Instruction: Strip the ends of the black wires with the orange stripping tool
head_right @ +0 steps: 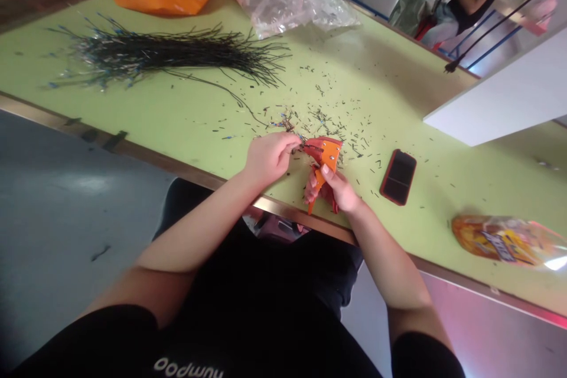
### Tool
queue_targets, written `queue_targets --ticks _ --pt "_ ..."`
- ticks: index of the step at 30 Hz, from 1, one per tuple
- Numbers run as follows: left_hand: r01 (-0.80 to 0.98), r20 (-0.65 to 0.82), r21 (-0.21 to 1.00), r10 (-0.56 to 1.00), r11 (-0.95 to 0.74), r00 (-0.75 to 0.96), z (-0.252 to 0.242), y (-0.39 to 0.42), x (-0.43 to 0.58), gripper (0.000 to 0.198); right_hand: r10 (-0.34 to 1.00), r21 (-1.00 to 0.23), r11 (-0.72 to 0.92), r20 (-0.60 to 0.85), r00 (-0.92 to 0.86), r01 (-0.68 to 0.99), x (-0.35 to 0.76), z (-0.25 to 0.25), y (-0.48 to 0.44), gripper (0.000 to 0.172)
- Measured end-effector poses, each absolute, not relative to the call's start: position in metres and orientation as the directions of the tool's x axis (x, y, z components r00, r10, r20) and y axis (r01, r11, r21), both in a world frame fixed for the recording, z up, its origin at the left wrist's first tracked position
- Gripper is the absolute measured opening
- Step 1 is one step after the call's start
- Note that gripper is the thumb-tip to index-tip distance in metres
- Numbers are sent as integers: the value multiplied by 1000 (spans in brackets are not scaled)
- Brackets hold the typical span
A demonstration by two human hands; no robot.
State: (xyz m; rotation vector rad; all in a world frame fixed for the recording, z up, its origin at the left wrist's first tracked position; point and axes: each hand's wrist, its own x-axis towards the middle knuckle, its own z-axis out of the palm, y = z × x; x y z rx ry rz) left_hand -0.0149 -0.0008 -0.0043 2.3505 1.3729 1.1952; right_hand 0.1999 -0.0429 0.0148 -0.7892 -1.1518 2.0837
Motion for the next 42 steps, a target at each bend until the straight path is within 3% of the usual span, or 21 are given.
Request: queue_targets --ticks 20,34,42 --pt "712 530 472 813 -520 242 -5 -3 -15 44 849 -940 -316 -220 -481 -129 189 17 -52 62" --pt "680 529 501 811 -535 249 1 -2 -21 42 866 -959 -212 -93 -492 -191 195 14 -58 57" --pt "607 607 521 761 -600 230 -2 -5 -14 38 838 -947 -181 -6 -546 -266 200 20 -62 50"
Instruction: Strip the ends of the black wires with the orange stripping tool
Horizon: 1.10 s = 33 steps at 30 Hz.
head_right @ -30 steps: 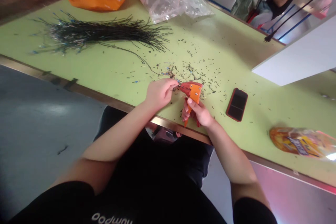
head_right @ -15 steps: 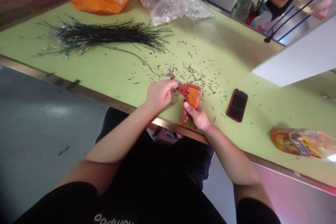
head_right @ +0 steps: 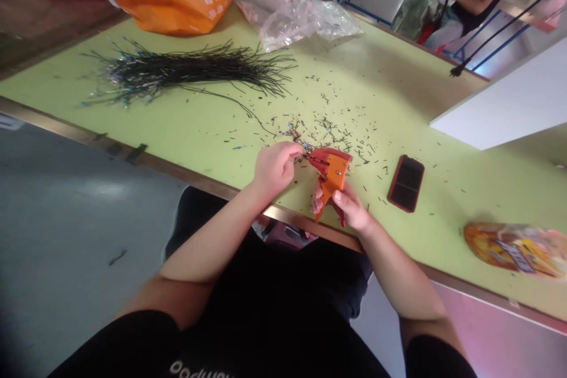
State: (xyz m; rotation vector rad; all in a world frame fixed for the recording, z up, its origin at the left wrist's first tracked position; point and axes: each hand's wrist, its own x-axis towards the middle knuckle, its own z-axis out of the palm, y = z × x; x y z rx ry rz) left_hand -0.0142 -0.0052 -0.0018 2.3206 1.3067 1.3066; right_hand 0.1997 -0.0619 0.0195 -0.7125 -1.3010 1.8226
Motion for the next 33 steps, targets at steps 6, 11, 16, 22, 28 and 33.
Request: queue_targets --ticks 6,11,16,22,28,33 --pt "600 508 585 823 -546 254 0 1 -21 35 777 -797 -439 -105 -621 -414 211 40 -65 51" --pt "625 455 713 888 -317 -68 0 14 -39 25 995 -728 101 67 77 -678 250 70 -56 45" --pt "633 503 635 859 -443 97 -1 9 -29 28 979 -859 -181 -112 -169 -478 233 59 -51 42" --pt "667 497 583 853 -464 160 0 3 -22 35 887 -926 -281 -149 -438 -253 212 30 -47 54" --pt "669 460 565 857 -483 232 2 1 -20 36 822 -904 -339 -150 -549 -261 216 23 -41 55" --pt "641 499 586 844 -496 196 -3 0 -21 36 808 -892 -362 -155 -569 -271 220 22 -40 56"
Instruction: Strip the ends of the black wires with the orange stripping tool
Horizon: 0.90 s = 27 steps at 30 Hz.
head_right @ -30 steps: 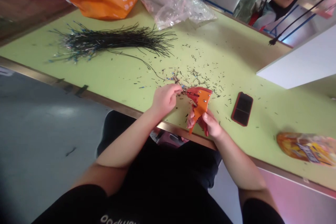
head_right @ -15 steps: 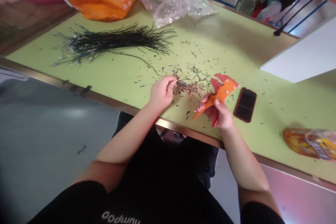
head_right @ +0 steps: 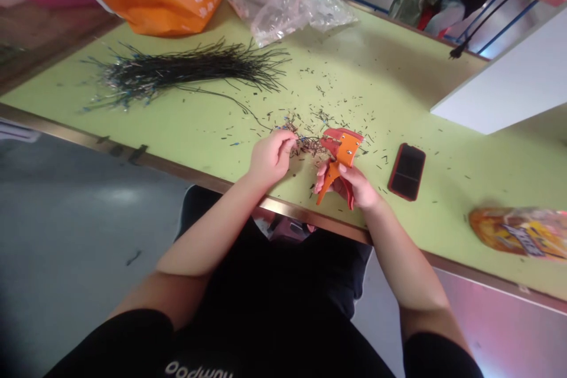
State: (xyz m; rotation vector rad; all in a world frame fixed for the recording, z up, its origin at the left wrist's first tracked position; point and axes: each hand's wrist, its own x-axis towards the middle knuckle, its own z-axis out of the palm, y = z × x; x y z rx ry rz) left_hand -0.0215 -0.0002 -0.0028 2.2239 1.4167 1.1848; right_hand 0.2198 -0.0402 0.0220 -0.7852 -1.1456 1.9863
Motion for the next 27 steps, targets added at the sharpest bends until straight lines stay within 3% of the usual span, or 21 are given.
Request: queue_targets --ticks 19,27 --pt "642 460 529 824 -555 332 2 -6 -15 42 761 -894 -403 -208 -615 -195 215 14 -36 55" --pt "648 538 485 784 -588 309 0 -4 -14 44 746 -872 -421 -175 -642 -251 214 8 -37 50"
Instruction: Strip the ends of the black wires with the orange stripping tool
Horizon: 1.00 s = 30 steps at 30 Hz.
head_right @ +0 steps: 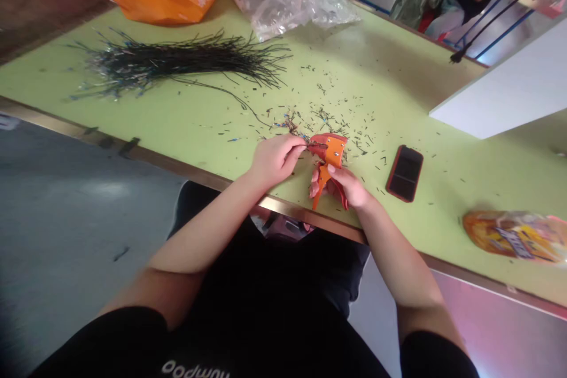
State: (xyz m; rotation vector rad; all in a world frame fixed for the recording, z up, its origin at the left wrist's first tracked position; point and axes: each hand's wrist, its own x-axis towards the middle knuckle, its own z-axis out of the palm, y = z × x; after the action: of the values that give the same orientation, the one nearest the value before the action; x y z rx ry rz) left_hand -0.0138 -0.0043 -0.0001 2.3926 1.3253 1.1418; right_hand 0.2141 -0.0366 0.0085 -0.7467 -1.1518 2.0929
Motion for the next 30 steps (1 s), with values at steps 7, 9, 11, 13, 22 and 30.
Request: queue_targets --ticks 7,9,11,13,22,30 --pt "674 537 465 788 -574 302 -4 -3 -15 40 725 -873 -430 -182 -665 -229 213 9 -38 50" --pt "676 545 461 784 -575 295 -5 -3 -15 39 725 -875 -432 -191 -662 -220 213 10 -39 49" --pt "677 558 451 776 -582 295 -6 -2 -15 39 723 -876 -437 -206 -659 -206 212 12 -38 48" --pt "678 564 440 769 -589 302 -6 -2 -15 40 727 -879 -437 -220 -650 -192 211 13 -38 47" --pt "698 542 443 788 -562 290 -4 -2 -13 40 820 -913 -366 -226 -526 -178 199 14 -42 49" --pt "780 424 427 863 -457 274 -1 -7 -6 27 896 -930 -321 -237 -376 -179 183 11 -52 59"
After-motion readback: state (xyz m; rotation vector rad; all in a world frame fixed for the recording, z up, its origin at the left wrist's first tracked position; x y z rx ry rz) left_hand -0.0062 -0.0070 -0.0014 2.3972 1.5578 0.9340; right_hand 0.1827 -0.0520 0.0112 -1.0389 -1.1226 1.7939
